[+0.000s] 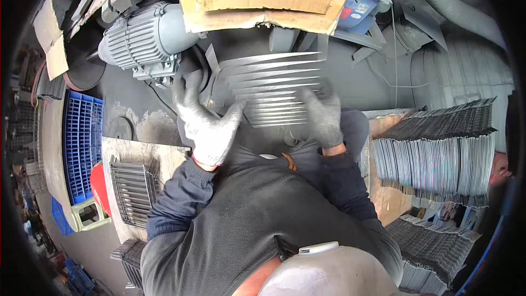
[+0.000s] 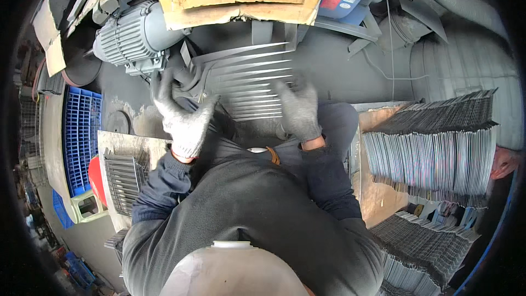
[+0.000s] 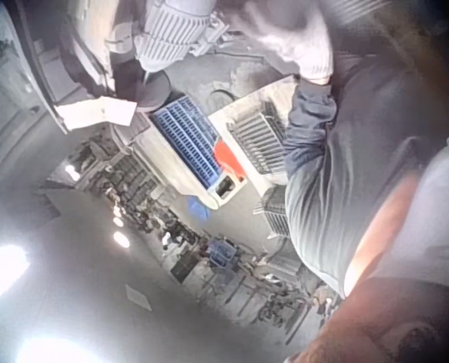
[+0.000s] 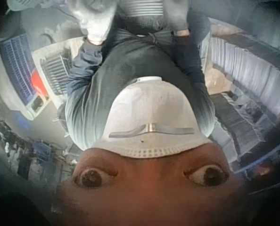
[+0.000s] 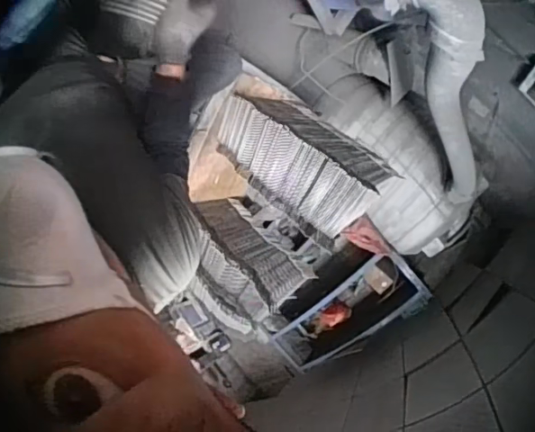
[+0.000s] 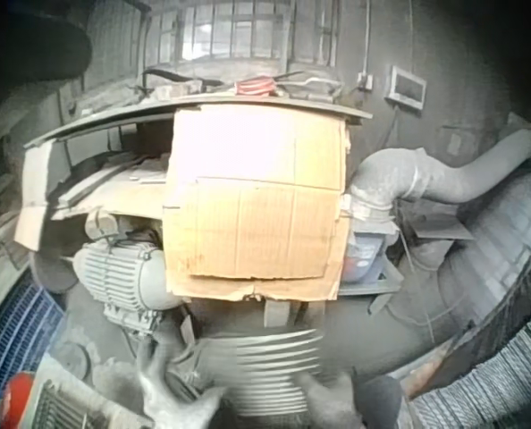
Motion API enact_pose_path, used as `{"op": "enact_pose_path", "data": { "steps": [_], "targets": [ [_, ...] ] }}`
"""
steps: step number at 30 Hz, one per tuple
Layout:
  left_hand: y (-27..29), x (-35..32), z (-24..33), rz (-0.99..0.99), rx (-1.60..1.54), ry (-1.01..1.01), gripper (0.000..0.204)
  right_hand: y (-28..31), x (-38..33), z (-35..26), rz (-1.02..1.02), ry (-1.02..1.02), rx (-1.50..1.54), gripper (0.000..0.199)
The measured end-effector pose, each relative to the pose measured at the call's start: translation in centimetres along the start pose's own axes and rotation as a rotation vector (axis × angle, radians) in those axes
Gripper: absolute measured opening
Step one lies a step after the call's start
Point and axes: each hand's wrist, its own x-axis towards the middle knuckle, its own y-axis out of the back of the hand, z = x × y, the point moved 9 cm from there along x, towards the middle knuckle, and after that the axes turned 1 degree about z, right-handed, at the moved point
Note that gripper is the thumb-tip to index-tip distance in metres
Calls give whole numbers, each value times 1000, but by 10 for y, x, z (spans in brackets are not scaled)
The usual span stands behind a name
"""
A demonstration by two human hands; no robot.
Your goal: Inspecting and straightening wire mesh racks in a fabrication workshop.
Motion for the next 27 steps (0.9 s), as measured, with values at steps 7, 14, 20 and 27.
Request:
{"op": "enact_pose_path", "data": {
  "steps": [7, 14, 20, 27],
  "targets": [
    [-88, -51, -41, -294, -473, 632, 69, 12, -11, 28, 152, 292, 437, 22],
    [-100, -19, -29, -439, -107, 217, 24, 84, -6, 50, 801, -191, -89, 49],
    [-144, -18, -7, -456, -32, -176, 27, 62, 54, 47, 51, 107, -151, 33],
    [-230, -73, -106, -483, -519, 684, 63, 91, 95, 109, 179, -7, 193, 7]
  ]
}}
